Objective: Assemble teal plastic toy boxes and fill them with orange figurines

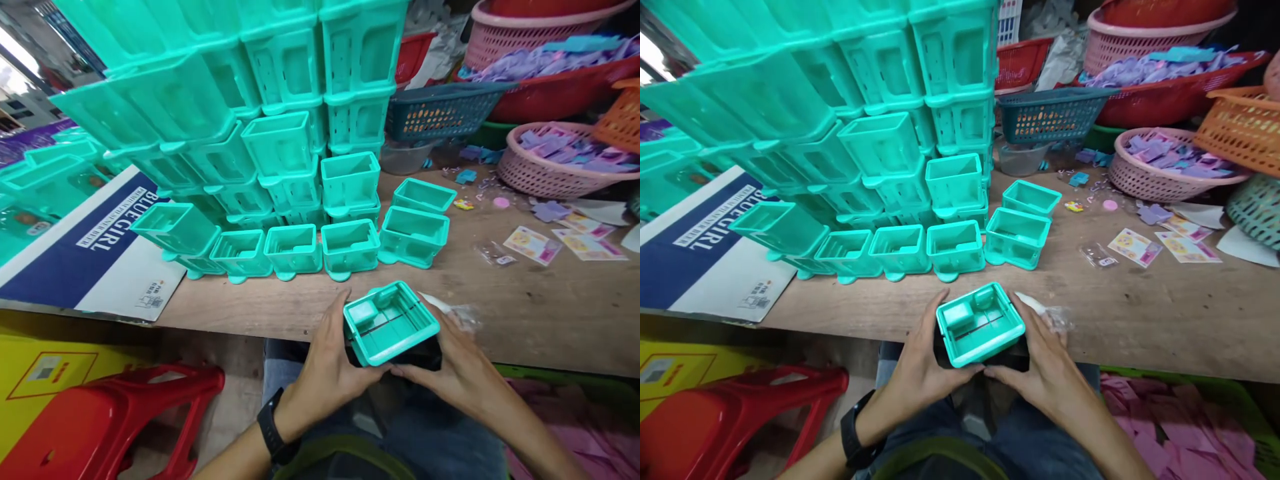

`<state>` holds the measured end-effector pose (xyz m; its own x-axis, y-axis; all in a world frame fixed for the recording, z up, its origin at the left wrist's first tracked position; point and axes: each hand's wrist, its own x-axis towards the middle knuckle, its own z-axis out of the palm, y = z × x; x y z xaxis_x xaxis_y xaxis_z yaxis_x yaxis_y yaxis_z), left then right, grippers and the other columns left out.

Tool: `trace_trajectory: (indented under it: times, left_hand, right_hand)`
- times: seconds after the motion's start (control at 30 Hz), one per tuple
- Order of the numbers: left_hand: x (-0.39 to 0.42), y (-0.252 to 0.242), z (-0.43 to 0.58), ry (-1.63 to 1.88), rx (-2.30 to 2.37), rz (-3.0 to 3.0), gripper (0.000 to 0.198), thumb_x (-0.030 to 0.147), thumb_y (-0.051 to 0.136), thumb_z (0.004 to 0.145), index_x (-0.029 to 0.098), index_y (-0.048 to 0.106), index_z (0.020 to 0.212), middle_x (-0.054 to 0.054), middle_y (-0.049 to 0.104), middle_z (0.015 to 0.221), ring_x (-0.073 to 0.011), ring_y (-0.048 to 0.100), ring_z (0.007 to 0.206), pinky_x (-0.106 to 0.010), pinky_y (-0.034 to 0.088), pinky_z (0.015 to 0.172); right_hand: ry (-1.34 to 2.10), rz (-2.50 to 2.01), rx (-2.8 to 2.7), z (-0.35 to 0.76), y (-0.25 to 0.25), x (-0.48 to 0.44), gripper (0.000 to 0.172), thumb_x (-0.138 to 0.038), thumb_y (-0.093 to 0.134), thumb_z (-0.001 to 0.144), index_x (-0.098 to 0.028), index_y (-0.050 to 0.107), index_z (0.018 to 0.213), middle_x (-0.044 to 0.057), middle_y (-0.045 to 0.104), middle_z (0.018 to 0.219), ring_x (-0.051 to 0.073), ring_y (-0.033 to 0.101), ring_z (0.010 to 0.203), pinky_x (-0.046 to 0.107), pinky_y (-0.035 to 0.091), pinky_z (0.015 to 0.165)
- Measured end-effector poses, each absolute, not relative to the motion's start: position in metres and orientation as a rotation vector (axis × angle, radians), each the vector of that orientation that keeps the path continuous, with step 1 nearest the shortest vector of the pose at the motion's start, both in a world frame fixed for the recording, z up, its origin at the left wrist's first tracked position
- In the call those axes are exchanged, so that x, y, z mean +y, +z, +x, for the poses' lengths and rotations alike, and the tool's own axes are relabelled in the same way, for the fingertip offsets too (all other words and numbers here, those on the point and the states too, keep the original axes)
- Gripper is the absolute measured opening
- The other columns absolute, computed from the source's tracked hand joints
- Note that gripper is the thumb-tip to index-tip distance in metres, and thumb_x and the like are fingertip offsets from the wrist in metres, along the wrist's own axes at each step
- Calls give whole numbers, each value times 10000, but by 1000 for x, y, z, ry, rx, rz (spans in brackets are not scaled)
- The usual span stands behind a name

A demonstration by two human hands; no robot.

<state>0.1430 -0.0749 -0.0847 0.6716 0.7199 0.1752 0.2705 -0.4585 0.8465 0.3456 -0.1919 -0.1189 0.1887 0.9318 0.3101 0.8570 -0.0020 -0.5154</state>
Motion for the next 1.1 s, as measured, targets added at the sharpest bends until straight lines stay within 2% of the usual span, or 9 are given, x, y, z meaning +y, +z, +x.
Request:
trace_trajectory:
  times: [0.1, 0.2, 0.3, 0.4, 0.53, 0.67, 0.77, 0.97, 1.1]
  left_hand:
    - [-74, -92, 140, 670, 686, 1963, 805, 315, 872, 768, 245, 447, 1448, -113, 643, 1372, -338, 645, 1266, -483, 542, 1086]
    - [-67, -86, 138, 641, 606, 1965, 700, 284, 860, 766, 243, 508, 1370, -88, 667, 1311, -301, 676, 1189, -406, 564, 1008]
    - [-63, -82, 136, 644, 585, 1980, 717, 261, 859, 753, 236, 496, 1370, -81, 662, 1305, -286, 674, 1186, -381, 551, 1012]
    - [-61, -82, 136, 636, 581, 1976, 715, 270, 858, 747, 232, 497, 1363, -74, 673, 1280, -278, 684, 1167, -371, 552, 1004]
    - [-58, -84, 134, 599, 578, 1973, 709, 284, 847, 751, 222, 506, 1370, -88, 674, 1316, -287, 681, 1201, -371, 554, 1020]
    - [-53, -88, 128, 520, 547, 2026, 941, 271, 849, 748, 228, 355, 1547, -133, 544, 1543, -328, 567, 1400, -440, 472, 1184]
    - [-49, -90, 125, 497, 534, 2062, 1020, 278, 881, 731, 236, 320, 1582, -139, 518, 1578, -342, 547, 1423, -460, 464, 1201]
    - [-47, -84, 125, 493, 533, 2060, 838, 393, 863, 789, 199, 444, 1489, -162, 613, 1474, -350, 639, 1316, -448, 526, 1132]
    - [-45, -81, 124, 467, 539, 2059, 813, 420, 851, 802, 191, 451, 1472, -165, 638, 1431, -341, 668, 1267, -438, 540, 1106]
  right_hand:
    - [399, -1824, -1724, 361, -112, -182, 1078, -594, 828, 760, -319, 254, 1630, 167, 496, 1597, 430, 496, 1448, 643, 438, 1140]
    - [562, -1728, -1754, 368, -108, -175, 997, -586, 814, 792, -313, 311, 1608, 162, 519, 1583, 400, 545, 1416, 582, 469, 1133]
    - [461, -1678, -1767, 367, -110, -173, 833, -632, 756, 848, -339, 399, 1542, 143, 597, 1513, 399, 598, 1361, 615, 394, 1174]
    - [368, -1685, -1744, 362, -112, -175, 762, -678, 671, 898, -364, 397, 1535, 126, 646, 1458, 394, 615, 1342, 616, 328, 1196]
    - [292, -1701, -1733, 355, -111, -178, 739, -690, 609, 931, -343, 387, 1544, 131, 674, 1412, 381, 642, 1304, 541, 390, 1141]
    - [256, -1760, -1705, 345, -113, -179, 754, -640, 650, 921, -311, 366, 1538, 158, 632, 1448, 393, 631, 1303, 556, 401, 1118]
    - [261, -1735, -1686, 339, -118, -178, 797, -613, 708, 881, -285, 366, 1522, 182, 603, 1460, 396, 603, 1329, 546, 424, 1096]
    - [166, -1784, -1708, 335, -124, -178, 710, -561, 666, 905, -257, 376, 1477, 196, 654, 1380, 434, 620, 1271, 605, 309, 1098]
    - [192, -1808, -1707, 331, -118, -181, 645, -532, 619, 935, -242, 383, 1460, 190, 656, 1377, 417, 610, 1273, 583, 249, 1104]
